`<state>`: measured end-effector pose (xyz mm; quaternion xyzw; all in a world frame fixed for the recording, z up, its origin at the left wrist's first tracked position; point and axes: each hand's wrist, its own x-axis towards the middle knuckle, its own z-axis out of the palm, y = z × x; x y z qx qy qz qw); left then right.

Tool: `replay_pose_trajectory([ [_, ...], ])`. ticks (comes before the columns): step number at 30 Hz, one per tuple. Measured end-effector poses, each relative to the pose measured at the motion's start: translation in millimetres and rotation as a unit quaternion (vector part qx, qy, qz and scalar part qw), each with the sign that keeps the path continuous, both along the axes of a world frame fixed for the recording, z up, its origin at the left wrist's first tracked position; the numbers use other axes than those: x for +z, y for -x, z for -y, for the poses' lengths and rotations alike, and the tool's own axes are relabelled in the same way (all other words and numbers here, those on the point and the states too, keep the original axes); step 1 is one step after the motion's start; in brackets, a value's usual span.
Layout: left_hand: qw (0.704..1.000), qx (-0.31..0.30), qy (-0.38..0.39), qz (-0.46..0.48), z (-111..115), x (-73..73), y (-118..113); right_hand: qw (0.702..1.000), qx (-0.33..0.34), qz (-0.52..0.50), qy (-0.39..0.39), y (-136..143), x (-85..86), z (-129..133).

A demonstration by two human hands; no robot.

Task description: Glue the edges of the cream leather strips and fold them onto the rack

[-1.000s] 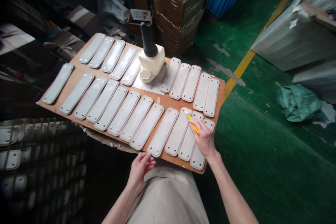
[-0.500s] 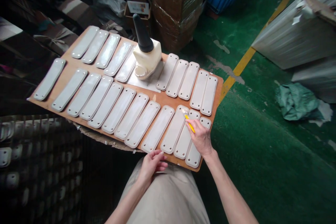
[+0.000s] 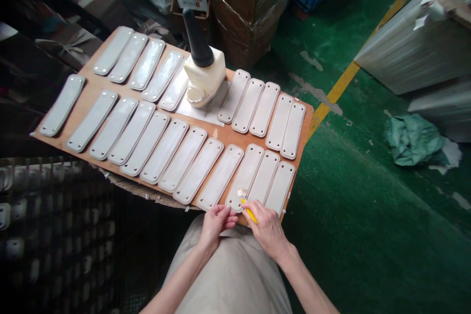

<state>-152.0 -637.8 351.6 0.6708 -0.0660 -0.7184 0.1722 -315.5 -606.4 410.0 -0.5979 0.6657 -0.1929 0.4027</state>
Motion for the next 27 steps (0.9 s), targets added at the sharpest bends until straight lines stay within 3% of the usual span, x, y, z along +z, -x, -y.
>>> replay_pose_trajectory([
  [4, 1.000, -0.010, 0.001, -0.004, -0.6, -1.9, -1.6, 0.985, -0.072, 0.119, -0.105, 4.2, 5.0, 1.8],
  [8, 1.000, -0.021, 0.005, 0.013, -1.3, -4.1, -1.8, 0.957, -0.131, 0.211, -0.152, 21.8, -16.4, 18.8],
  [12, 0.999, -0.029, 0.018, 0.018, -2.4, -5.1, -1.7, 0.953, -0.206, 0.211, -0.066, 45.5, -42.3, 47.5],
  [15, 0.999, -0.031, 0.027, 0.017, -3.0, -5.1, -1.7, 0.958, -0.235, 0.157, 0.045, 59.0, -46.8, 68.9],
  [18, 0.999, -0.028, 0.030, 0.021, -3.0, -4.5, -1.1, 0.968, -0.195, 0.037, 0.155, 62.4, -40.7, 80.1],
  [20, 0.999, -0.026, 0.028, 0.024, -2.8, -3.9, -0.3, 0.973, -0.138, -0.042, 0.179, 57.5, -35.3, 78.6],
  [24, 0.999, -0.024, 0.018, 0.025, -2.3, -2.9, 0.8, 0.990, -0.016, -0.070, 0.121, 34.5, -24.8, 54.2],
  [27, 0.999, -0.021, 0.016, 0.023, -2.3, -3.3, 0.8, 0.998, 0.013, 0.000, 0.059, 16.9, -15.3, 28.0],
])
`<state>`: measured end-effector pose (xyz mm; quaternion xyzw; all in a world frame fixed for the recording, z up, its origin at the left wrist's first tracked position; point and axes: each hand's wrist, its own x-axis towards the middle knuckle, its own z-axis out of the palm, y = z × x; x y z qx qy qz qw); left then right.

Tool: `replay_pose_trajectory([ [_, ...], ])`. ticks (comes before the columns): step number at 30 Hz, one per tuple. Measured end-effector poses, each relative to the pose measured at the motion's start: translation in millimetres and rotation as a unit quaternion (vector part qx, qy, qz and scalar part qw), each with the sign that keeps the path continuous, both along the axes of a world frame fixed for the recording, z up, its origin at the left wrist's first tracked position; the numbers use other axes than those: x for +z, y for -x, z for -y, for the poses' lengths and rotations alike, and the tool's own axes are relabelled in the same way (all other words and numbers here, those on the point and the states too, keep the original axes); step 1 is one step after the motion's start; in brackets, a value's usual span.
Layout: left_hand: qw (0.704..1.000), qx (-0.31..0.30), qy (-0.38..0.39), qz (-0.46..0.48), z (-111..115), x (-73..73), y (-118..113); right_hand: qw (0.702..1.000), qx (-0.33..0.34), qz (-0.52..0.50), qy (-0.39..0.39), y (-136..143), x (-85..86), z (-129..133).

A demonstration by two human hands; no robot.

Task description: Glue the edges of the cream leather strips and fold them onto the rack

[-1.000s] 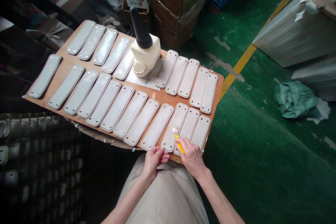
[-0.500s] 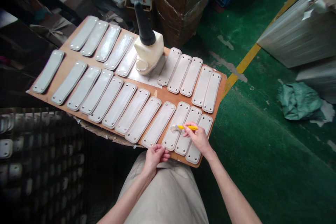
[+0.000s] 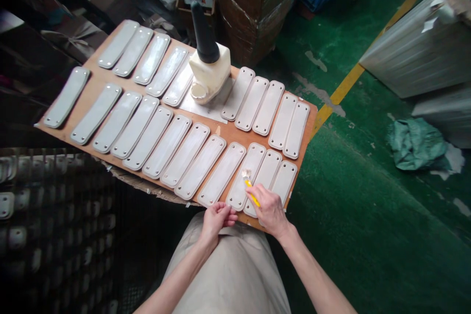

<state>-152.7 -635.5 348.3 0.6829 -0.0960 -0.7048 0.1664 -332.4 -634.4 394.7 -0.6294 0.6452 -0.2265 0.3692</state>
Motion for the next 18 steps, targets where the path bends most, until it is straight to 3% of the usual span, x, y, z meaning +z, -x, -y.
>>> replay_pose_trajectory([
  [4, 1.000, -0.002, 0.000, 0.001, -0.4, -1.2, -0.3, 0.979, -0.047, 0.144, -0.134, -4.1, 4.8, -16.9],
  [6, 1.000, -0.005, 0.002, 0.003, -0.6, -1.0, -0.3, 0.966, -0.103, 0.181, -0.150, 4.8, 0.1, -11.6],
  [9, 1.000, -0.012, 0.008, 0.006, -0.5, 0.3, 0.3, 0.970, -0.186, 0.148, -0.060, 25.1, -9.5, 8.7],
  [11, 1.000, -0.014, 0.010, 0.010, -0.1, 1.3, 1.0, 0.975, -0.202, 0.090, 0.023, 35.7, -12.1, 21.8],
  [14, 1.000, -0.012, 0.007, 0.015, 0.9, 2.2, 1.9, 0.984, -0.155, 0.019, 0.081, 35.2, -7.4, 25.9],
  [18, 1.000, -0.002, 0.002, 0.011, 0.6, 2.0, 1.7, 0.998, -0.057, 0.002, 0.006, 6.5, 6.8, -0.5],
])
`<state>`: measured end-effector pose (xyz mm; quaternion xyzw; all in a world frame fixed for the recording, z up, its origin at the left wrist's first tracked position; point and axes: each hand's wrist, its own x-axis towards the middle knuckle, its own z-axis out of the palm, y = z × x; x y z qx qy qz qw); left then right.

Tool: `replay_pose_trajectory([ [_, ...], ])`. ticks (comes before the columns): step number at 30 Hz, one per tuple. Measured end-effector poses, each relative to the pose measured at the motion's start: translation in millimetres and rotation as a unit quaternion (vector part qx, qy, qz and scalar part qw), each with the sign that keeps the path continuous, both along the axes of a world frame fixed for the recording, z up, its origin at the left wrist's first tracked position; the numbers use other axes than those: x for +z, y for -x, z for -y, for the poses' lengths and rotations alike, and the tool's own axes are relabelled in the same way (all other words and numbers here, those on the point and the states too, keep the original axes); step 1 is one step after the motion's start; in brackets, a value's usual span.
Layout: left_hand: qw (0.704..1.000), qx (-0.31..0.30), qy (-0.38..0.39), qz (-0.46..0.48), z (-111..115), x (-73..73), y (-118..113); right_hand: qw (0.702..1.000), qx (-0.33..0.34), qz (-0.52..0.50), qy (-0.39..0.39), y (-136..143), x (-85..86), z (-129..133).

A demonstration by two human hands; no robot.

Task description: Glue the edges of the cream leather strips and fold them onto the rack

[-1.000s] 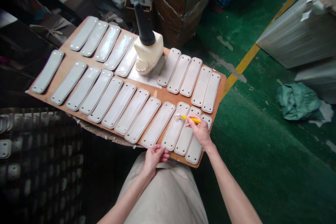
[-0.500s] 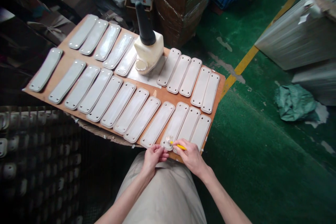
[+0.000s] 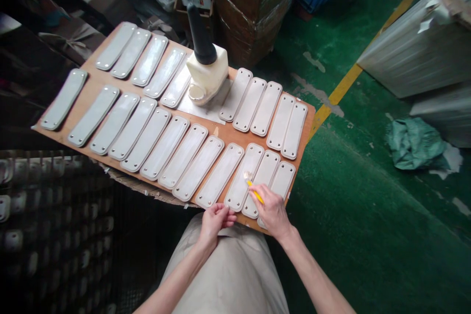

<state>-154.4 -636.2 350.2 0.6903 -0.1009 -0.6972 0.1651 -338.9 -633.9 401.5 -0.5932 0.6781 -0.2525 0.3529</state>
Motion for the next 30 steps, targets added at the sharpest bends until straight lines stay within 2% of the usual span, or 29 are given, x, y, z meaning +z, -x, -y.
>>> replay_pose_trajectory([
  [3, 1.000, 0.011, 0.010, -0.012, -2.3, -1.1, -1.2, 0.995, 0.013, 0.051, -0.089, -18.5, 10.4, -22.0],
  [6, 1.000, 0.021, 0.011, -0.016, -4.7, -1.7, -2.2, 0.983, -0.034, 0.108, -0.144, -13.9, 16.8, -28.0],
  [8, 0.999, 0.027, 0.009, -0.017, -5.6, -1.0, -2.5, 0.982, -0.089, 0.115, -0.124, 2.8, 18.1, -22.8],
  [10, 0.999, 0.038, 0.004, -0.018, -6.1, 0.5, -3.1, 0.987, -0.125, 0.078, -0.063, 25.4, 17.2, -13.7],
  [13, 0.998, 0.054, -0.008, -0.017, -8.3, 3.8, -5.3, 0.994, -0.099, -0.022, 0.037, 57.2, 11.9, 0.0],
  [16, 0.999, 0.047, -0.017, -0.014, -13.6, 7.2, -6.6, 0.989, -0.041, -0.107, 0.090, 75.1, 1.9, 7.1],
  [22, 0.988, -0.075, -0.102, -0.086, -24.8, 7.5, 13.7, 0.979, 0.028, -0.182, 0.090, 72.1, -18.1, -1.3],
  [26, 0.989, -0.066, -0.113, -0.075, -27.1, 1.2, 32.1, 0.981, 0.025, -0.170, 0.088, 62.7, -20.2, -9.6],
  [30, 0.991, -0.049, -0.116, -0.054, -28.4, -2.1, 37.9, 0.986, 0.025, -0.143, 0.075, 52.1, -17.7, -23.4],
])
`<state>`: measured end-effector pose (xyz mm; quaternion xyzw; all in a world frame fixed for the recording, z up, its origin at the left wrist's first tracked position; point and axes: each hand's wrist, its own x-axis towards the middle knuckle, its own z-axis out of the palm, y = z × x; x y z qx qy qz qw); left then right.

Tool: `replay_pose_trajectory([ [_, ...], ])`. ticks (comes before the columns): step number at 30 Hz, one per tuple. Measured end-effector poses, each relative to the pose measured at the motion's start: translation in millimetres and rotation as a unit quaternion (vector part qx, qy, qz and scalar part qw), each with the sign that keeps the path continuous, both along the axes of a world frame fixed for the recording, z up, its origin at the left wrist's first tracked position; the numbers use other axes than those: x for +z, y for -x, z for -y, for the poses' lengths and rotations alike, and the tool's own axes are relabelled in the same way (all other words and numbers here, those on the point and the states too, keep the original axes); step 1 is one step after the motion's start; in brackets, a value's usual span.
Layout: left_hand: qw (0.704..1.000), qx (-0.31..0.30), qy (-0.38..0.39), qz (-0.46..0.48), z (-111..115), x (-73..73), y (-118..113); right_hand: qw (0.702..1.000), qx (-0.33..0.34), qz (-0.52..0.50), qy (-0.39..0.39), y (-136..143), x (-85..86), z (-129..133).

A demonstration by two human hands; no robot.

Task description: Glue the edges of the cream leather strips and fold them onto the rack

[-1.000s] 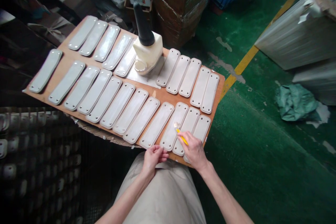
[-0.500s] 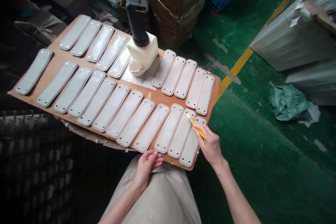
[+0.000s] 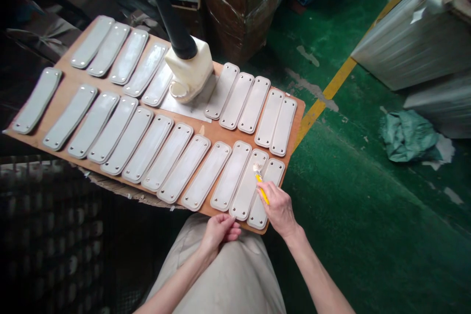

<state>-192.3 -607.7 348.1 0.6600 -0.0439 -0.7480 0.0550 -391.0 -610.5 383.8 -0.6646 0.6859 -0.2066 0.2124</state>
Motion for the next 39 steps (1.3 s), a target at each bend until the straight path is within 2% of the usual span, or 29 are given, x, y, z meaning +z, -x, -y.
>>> replay_pose_trajectory([
  [4, 1.000, 0.021, 0.010, -0.007, -2.4, 1.0, -1.4, 0.998, 0.015, 0.048, -0.037, -17.3, 4.8, -26.7],
  [8, 0.999, 0.033, 0.021, -0.018, -4.5, 2.6, -2.6, 0.986, 0.031, 0.119, -0.113, -31.0, 17.7, -46.3],
  [10, 0.999, 0.033, 0.023, -0.018, -5.2, 3.2, -2.8, 0.970, 0.014, 0.174, -0.167, -30.8, 26.8, -47.4],
  [13, 0.999, 0.034, 0.027, -0.014, -6.1, 3.4, -2.6, 0.931, -0.043, 0.264, -0.249, -21.7, 35.5, -40.3],
  [16, 0.999, 0.029, 0.033, -0.004, -7.0, 2.7, -1.6, 0.882, -0.076, 0.344, -0.313, -8.4, 28.2, -28.3],
  [19, 0.999, 0.017, 0.042, 0.005, -7.6, 2.1, -0.3, 0.849, -0.102, 0.404, -0.325, 5.2, 6.7, -13.4],
  [24, 0.999, 0.013, 0.051, 0.010, -8.1, 1.8, 0.9, 0.875, -0.181, 0.397, -0.211, 26.2, -22.6, 13.8],
  [28, 0.998, 0.015, 0.054, 0.016, -8.9, 1.3, 1.8, 0.895, -0.236, 0.368, -0.089, 34.9, -28.3, 28.1],
  [31, 0.998, 0.013, 0.056, 0.016, -9.5, 1.1, 2.5, 0.918, -0.251, 0.307, 0.019, 34.3, -27.2, 32.1],
  [34, 0.998, 0.013, 0.058, 0.017, -9.6, 1.1, 2.8, 0.953, -0.199, 0.217, 0.068, 26.7, -22.6, 28.2],
  [37, 0.998, 0.018, 0.059, 0.016, -9.8, 1.1, 2.6, 0.982, -0.108, 0.151, 0.023, 11.6, -13.8, 13.0],
  [39, 0.998, 0.024, 0.060, 0.014, -10.2, 1.0, 2.3, 0.987, -0.063, 0.144, -0.028, -1.1, -5.3, -2.9],
])
